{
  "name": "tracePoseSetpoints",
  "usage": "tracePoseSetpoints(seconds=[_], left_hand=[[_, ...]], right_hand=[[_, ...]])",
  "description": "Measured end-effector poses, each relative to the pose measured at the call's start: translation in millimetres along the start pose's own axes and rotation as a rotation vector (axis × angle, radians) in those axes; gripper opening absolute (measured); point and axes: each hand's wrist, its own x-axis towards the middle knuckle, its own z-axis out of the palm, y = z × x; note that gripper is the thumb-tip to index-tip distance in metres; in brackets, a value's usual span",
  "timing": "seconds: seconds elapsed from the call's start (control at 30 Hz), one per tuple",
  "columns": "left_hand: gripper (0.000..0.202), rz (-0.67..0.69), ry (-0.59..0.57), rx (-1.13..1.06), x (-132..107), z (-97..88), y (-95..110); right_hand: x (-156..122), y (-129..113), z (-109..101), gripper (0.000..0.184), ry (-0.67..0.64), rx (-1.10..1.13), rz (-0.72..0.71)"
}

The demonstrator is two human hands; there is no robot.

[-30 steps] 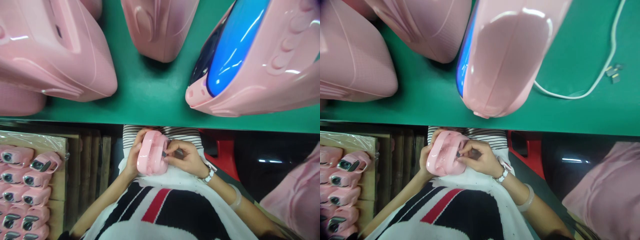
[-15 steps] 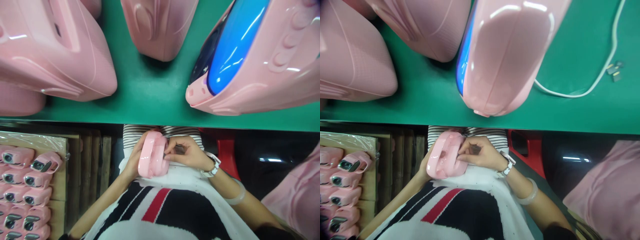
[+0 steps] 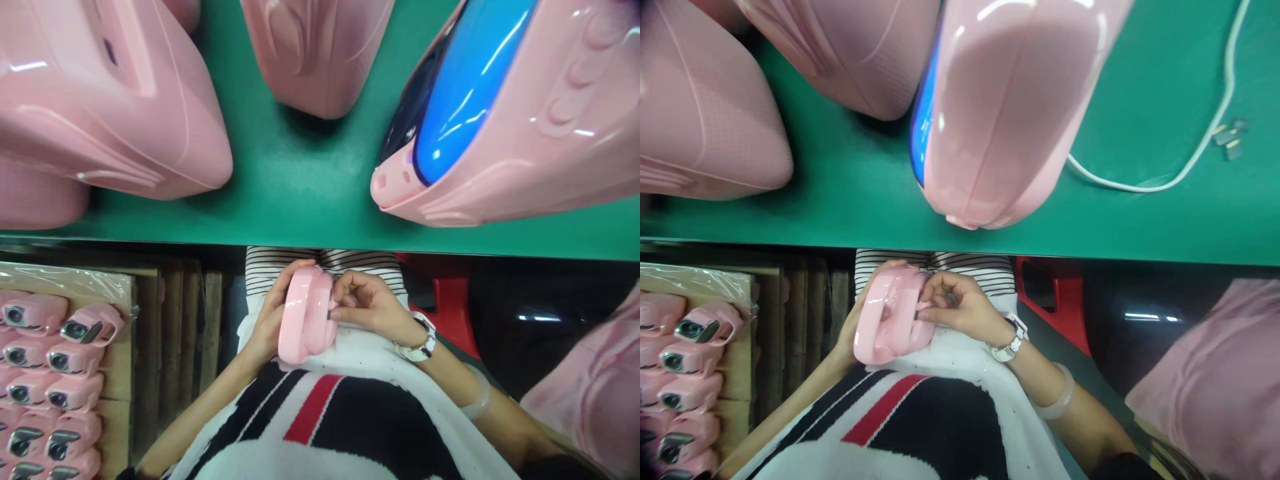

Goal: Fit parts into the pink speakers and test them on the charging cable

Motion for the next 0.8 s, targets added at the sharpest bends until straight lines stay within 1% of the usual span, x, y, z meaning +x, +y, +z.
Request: tracePoseSetpoints(seconds=[0.1, 0.2, 0.3, 0.37, 0.43, 0.47, 0.57, 0.63, 0.67, 0.73, 0.8], left_hand=[[0.052, 0.037, 0.013, 0.081, 0, -3.1, 1], [0.049, 0.127, 0.002, 0.207, -1, -5.7, 3], [0.047, 0.236, -0.045, 0.301, -2, -6.7, 4], [0.046, 0.292, -0.082, 0.338, -1, -6.3, 3], [0.044, 0.319, -0.099, 0.347, 0, -5.5, 3], [0.044, 0.32, -0.107, 0.349, 1, -5.2, 2], [0.043, 0.355, -0.134, 0.372, 2, -5.1, 0], [0.044, 0.396, -0.157, 0.392, 3, -5.5, -1], [0.044, 0.411, -0.165, 0.396, 3, -5.9, -1], [0.047, 0.419, -0.178, 0.399, 3, -6.6, -2], [0.048, 0.426, -0.178, 0.403, 3, -7.3, -3]], right_hand=[[0, -1, 1, 0.035, 0.014, 0.049, 0.039], [-2, -4, 3, 0.042, 0.034, 0.063, 0.118], [-5, -12, 5, 0.05, 0.032, -0.021, 0.187], [-6, -17, 7, 0.049, 0.02, -0.118, 0.206], [-7, -19, 6, 0.048, 0.026, -0.186, 0.207], [-7, -19, 5, 0.047, 0.028, -0.185, 0.206], [-5, -11, -4, 0.043, -0.036, -0.041, 0.192], [-4, -4, -13, 0.034, -0.088, 0.108, 0.145], [-3, -1, -18, 0.03, -0.088, 0.181, 0.106], [0, 4, -27, 0.028, -0.022, 0.309, 0.026], [2, 7, -31, 0.023, 0.07, 0.379, -0.019]])
